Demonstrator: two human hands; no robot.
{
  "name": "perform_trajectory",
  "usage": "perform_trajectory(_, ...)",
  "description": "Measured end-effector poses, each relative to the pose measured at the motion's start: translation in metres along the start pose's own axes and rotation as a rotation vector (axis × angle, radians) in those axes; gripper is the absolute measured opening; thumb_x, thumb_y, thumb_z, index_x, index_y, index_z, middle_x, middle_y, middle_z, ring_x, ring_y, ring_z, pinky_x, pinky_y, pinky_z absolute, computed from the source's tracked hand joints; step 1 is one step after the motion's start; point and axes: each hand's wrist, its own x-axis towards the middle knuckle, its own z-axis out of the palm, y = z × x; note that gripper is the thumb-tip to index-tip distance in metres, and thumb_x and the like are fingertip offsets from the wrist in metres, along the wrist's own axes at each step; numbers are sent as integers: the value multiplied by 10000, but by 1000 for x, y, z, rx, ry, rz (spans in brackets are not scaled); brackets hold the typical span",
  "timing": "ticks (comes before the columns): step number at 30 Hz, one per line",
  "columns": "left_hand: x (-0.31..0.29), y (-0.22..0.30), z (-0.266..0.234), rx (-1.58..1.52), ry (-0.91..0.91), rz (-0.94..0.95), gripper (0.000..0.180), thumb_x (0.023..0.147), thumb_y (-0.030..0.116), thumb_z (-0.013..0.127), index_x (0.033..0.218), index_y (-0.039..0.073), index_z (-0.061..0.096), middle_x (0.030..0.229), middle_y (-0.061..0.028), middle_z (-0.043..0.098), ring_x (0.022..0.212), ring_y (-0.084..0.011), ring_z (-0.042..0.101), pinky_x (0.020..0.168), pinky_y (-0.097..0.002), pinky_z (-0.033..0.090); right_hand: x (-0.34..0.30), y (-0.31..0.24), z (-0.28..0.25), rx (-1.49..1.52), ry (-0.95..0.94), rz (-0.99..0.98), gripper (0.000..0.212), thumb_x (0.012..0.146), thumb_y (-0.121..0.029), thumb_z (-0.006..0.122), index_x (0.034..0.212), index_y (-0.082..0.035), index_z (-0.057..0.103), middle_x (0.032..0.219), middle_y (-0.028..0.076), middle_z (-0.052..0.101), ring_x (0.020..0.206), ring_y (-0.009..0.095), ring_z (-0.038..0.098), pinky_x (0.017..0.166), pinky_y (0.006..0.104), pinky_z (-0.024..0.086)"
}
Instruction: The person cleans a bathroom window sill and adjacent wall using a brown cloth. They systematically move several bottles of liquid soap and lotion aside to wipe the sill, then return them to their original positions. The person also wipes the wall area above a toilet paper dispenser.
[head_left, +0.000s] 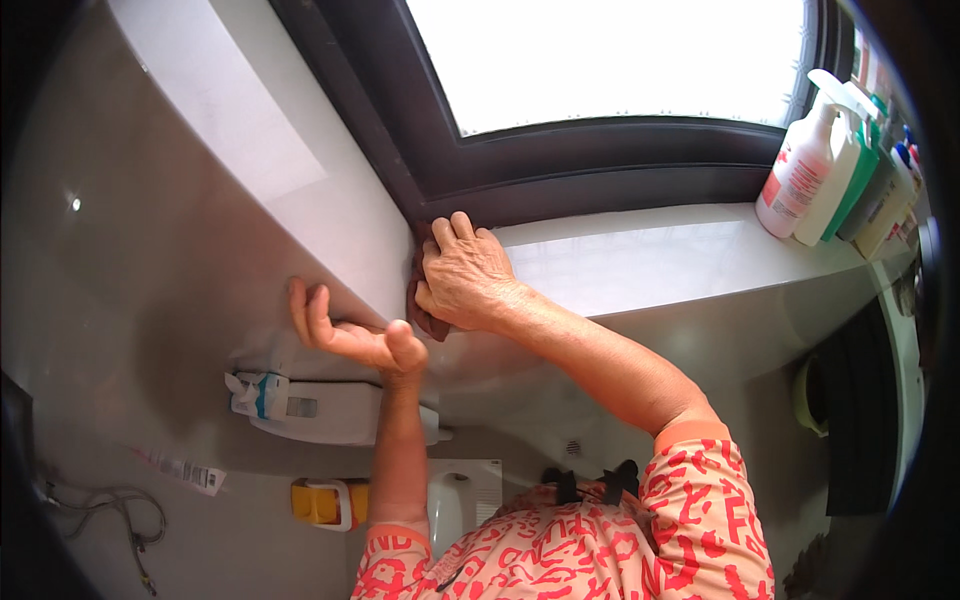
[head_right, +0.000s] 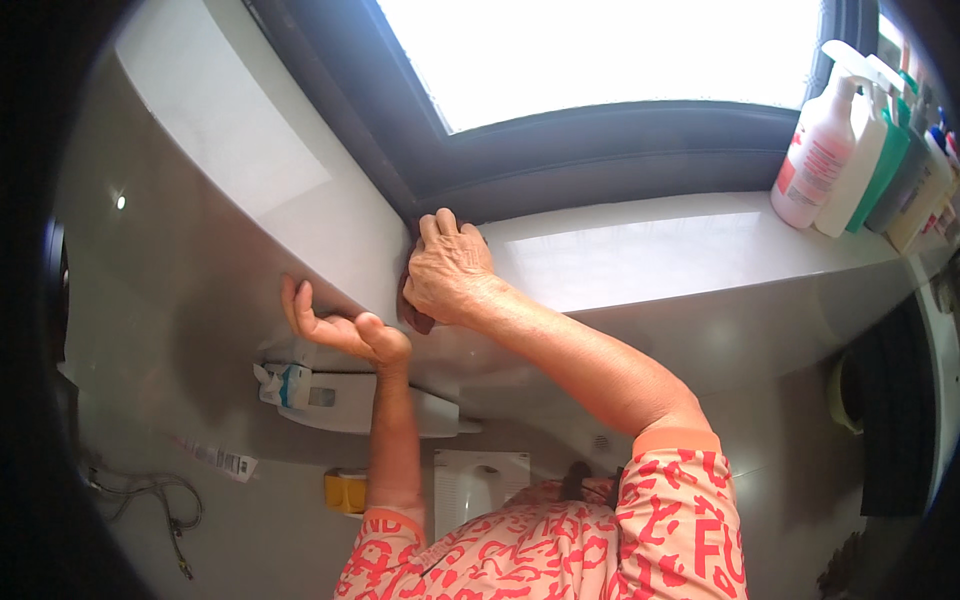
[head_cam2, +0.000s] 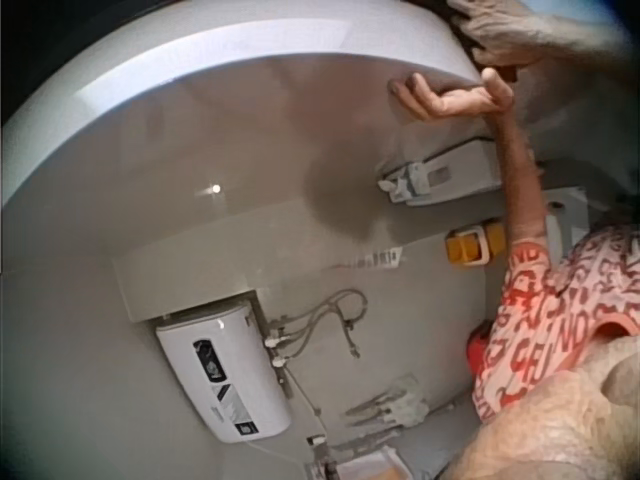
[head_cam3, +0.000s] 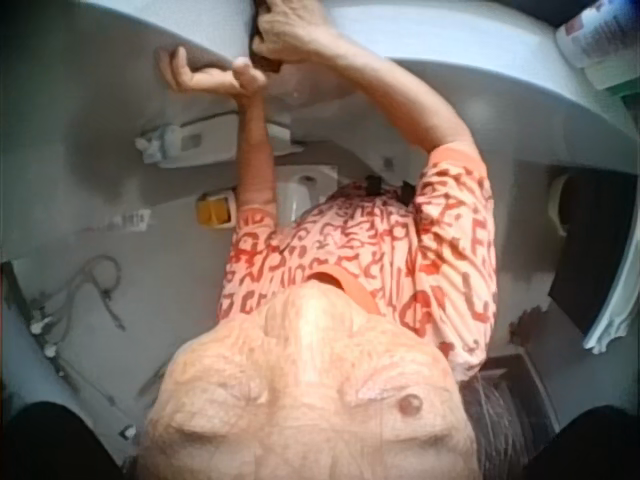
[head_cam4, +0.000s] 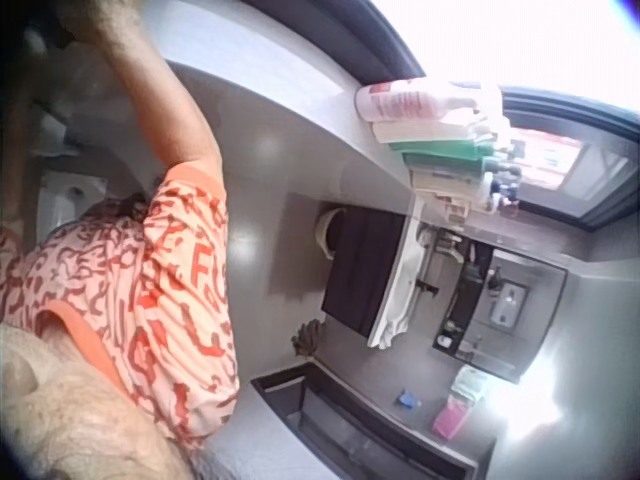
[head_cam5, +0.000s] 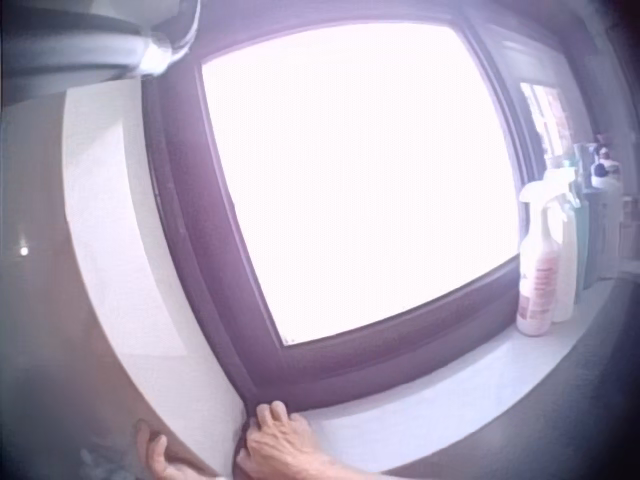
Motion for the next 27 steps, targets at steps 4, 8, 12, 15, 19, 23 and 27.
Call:
perform_trajectory(4,0,4,2,6,7,-63,540,972,415,404,1296,-13,345,1412,-225,274,1304,-317,308,1091,-477,250,-24,34,0,-81,158,9,328,848,-292,552,992,-18,658,1116,142,499,1055,300,456,817,401,442)
perform_trajectory(8,1,6,-1,38,-3,-80,486,973,336,428,1302,-10,340,1422,-223,259,1317,-315,291,1099,-482,244,-47,66,-21,-23,141,79,286,797,-202,582,1017,-39,663,1153,146,501,1104,295,442,824,401,417)
perform_trajectory(12,-4,12,0,106,-47,-82,519,963,296,471,1345,-6,291,1455,-243,223,1349,-333,259,1108,-494,229,-72,97,-41,-59,100,162,272,856,-210,538,1074,-121,674,1142,97,505,1080,278,455,867,407,422)
perform_trajectory(15,-5,15,7,129,-26,-79,543,960,279,486,1364,-5,259,1463,-258,206,1361,-347,250,1115,-505,214,-90,117,-55,-18,130,204,265,837,-174,559,1071,-143,678,1138,72,524,1084,272,463,892,401,419)
perform_trajectory(19,-9,8,10,147,-7,-62,568,956,276,497,1382,1,241,1456,-293,190,1373,-384,228,1107,-527,215,-112,147,-65,-49,236,224,221,800,-142,578,998,-131,675,1066,66,562,1016,288,508,882,399,437)
perform_trajectory(23,-7,9,10,242,-23,-29,581,941,246,518,1389,6,236,1460,-293,179,1362,-392,253,1092,-529,243,-135,184,-73,-336,348,312,155,791,-102,597,931,-38,613,1008,132,553,895,295,579,694,395,553)
perform_trajectory(27,-6,8,12,221,-5,-4,593,921,202,547,1389,3,243,1456,-294,193,1355,-392,269,1082,-529,264,-147,218,-89,-741,687,395,230,779,-61,619,993,-21,546,959,111,526,874,258,581,582,301,567)
